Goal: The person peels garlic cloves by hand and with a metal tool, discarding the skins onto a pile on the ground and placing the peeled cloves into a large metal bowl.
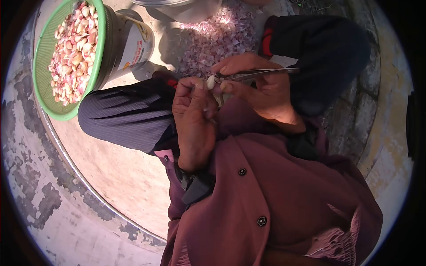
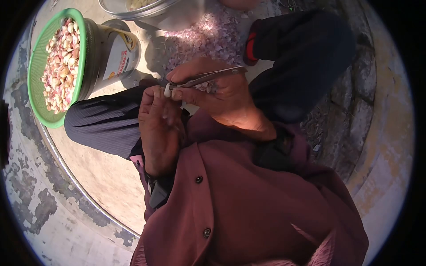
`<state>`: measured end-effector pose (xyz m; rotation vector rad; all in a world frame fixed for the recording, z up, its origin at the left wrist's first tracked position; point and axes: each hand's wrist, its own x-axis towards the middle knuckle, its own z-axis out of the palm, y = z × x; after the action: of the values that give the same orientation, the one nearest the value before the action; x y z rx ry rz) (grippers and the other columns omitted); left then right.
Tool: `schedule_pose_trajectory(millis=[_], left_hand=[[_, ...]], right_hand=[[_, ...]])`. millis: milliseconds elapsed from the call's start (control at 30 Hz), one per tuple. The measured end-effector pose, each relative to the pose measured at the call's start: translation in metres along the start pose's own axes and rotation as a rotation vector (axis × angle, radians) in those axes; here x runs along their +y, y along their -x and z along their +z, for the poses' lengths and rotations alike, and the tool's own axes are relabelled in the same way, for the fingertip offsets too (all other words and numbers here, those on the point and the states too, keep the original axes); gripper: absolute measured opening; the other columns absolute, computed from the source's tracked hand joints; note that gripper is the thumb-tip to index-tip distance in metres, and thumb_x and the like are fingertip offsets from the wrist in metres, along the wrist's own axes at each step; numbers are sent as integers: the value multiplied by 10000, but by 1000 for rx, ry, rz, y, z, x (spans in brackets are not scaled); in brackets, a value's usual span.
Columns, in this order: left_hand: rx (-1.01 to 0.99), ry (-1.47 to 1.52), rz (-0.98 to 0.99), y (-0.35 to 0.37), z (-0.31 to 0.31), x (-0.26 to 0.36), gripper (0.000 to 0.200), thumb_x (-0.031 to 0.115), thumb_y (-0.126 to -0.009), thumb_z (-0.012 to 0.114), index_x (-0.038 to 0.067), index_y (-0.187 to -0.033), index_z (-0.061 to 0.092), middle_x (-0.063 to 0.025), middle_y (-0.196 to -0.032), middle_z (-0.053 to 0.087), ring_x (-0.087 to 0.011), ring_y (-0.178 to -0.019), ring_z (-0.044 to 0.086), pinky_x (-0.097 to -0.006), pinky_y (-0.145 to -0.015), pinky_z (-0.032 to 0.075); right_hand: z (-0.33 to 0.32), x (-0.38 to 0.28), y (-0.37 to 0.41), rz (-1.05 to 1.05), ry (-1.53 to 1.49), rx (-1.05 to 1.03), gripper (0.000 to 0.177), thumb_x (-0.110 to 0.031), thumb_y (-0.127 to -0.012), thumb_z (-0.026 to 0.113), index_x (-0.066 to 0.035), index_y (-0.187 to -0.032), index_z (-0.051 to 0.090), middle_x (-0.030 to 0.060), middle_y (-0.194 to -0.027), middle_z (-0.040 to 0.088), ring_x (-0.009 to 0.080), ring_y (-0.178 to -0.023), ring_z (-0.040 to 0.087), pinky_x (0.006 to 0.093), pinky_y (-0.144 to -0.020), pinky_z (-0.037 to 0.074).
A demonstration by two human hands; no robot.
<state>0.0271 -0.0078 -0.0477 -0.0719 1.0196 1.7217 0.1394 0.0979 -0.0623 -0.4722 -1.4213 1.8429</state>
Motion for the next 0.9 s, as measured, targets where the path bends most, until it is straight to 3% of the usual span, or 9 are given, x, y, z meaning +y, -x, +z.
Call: schedule_pose_trajectory(millis=[100,167,300,467,533,700,767,833,900], left_hand=[[29,4,13,1,5,1,84,135,-947,580,66,-942,533,-53,-754,616,-34,-497,381,-181,-459,283],[7,-49,21,1,7,1,87,159,-966,549,75,-975,528,10,-674,495,-41,-505,341,-181,-469,305],[15,-34,-7,0,11,3,94,167,-967,548,76,-986,532,8,-665,500,-41,-498,341,-181,-465,307],[38,-36,-21,1,10,1,98,150,-960,561,54,-958,545,-53,-774,625,-24,-513,402,-165,-451,282],[54,-67,-25,1,14,4,104,166,-964,555,63,-954,541,-38,-737,589,-32,-497,373,-172,-443,288],[21,-111,3,1,13,3,115,179,-968,550,72,-929,536,-23,-709,555,-39,-483,347,-176,-440,298],[20,-31,19,-1,12,1,121,156,-967,550,48,-913,561,-54,-756,620,-28,-513,389,-170,-458,284],[41,-33,21,-1,13,2,118,155,-967,549,49,-914,559,-56,-756,619,-29,-516,388,-172,-460,283],[62,-34,20,-1,12,2,116,154,-967,548,51,-915,556,-58,-755,618,-31,-519,386,-173,-462,282]], right_hand=[[0,-2,-2,-79,107,-25,196,15,-804,708,38,-985,638,108,-930,656,155,-848,653,261,-738,522],[1,-3,-2,-109,170,-31,203,16,-799,711,40,-986,636,111,-933,655,156,-843,654,262,-738,522],[3,-1,-1,-84,43,33,201,28,-804,702,40,-992,631,112,-939,652,151,-834,650,262,-739,523],[1,-2,-1,-42,-47,44,207,46,-802,695,41,-997,625,113,-942,649,150,-829,649,260,-739,524],[-6,1,-1,-61,57,-40,279,46,-771,727,32,-1016,595,197,-1051,637,211,-932,648,295,-795,531],[-10,2,-2,-177,211,-104,255,51,-761,731,30,-984,608,176,-1014,644,226,-922,652,300,-794,530],[-7,1,-1,-188,213,-102,250,54,-757,733,29,-974,612,169,-1000,646,231,-922,654,303,-796,530],[1,-3,1,-55,-2,61,185,48,-788,705,39,-960,637,125,-922,659,190,-863,658,289,-744,533],[2,-1,0,-87,4,96,184,41,-781,714,38,-950,642,123,-925,661,200,-869,660,292,-759,532]])
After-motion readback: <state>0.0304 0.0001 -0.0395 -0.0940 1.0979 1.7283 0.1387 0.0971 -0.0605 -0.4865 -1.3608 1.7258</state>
